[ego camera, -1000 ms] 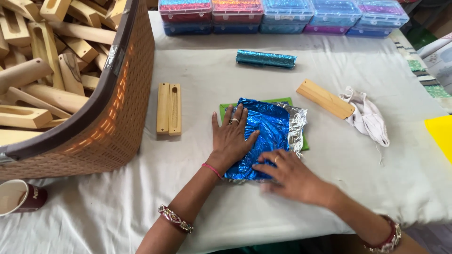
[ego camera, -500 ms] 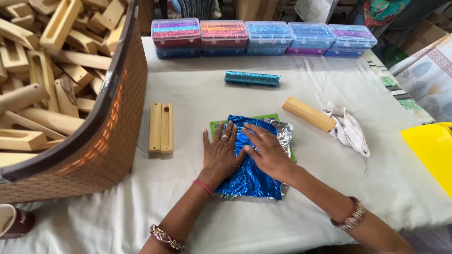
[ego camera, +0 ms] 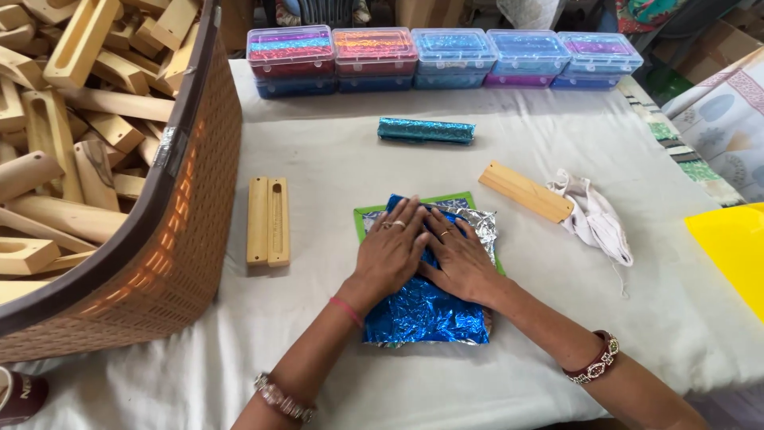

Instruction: Cleaning and wiping wooden components with a cloth during assembly or finishing.

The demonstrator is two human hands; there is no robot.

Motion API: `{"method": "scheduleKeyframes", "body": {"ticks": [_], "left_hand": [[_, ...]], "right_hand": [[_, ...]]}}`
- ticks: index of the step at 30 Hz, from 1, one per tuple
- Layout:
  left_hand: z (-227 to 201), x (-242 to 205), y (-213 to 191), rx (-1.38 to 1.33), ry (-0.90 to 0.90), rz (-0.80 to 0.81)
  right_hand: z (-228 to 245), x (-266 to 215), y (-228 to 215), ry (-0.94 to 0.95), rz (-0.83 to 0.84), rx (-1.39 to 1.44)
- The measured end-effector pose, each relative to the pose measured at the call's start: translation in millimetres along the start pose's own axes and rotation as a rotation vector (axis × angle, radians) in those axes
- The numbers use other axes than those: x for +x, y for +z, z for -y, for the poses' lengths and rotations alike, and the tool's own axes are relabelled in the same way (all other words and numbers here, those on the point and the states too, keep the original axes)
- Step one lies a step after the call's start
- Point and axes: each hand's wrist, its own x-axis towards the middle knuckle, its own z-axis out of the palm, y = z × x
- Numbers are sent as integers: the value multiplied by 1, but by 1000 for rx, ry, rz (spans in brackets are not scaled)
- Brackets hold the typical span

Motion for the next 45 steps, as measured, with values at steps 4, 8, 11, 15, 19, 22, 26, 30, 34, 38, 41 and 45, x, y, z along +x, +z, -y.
{"method": "scheduleKeyframes", "body": {"ticks": [4, 8, 11, 15, 19, 22, 26, 30, 34, 38, 41, 45], "left_hand": [[7, 3, 11, 203, -21, 102], [8, 2, 13, 225, -29, 112], [6, 2, 12, 243, -35, 126], [3, 1, 11, 261, -62, 158], [2, 3, 8, 287, -78, 183], [-2, 2, 6, 281, -92, 207], [1, 4, 6, 271, -90, 201], [-1, 0, 7, 263, -70, 167], [-1, -1, 8, 273, -70, 138], [-4, 1, 2, 286, -70, 154], [-7, 2, 1, 292, -80, 189], [-5, 2, 1, 311, -91, 198]], "right_hand": [[-5, -9, -1, -24, 0, -89], [-35, -40, -3, 30, 5, -138], [-46, -72, -11, 136, 35, -194], [-9, -86, -37, 228, -1, -349], [28, -80, -21, -217, -162, -156], [46, -97, -20, -315, 51, -46], [22, -117, -37, -399, 19, -38], [-13, -82, -57, 183, -112, 356], [-62, -22, -35, 266, -268, 381], [-84, 3, -9, 394, -242, 357], [-98, 5, 5, 400, -230, 484], [-94, 8, 2, 472, -183, 496]]}}
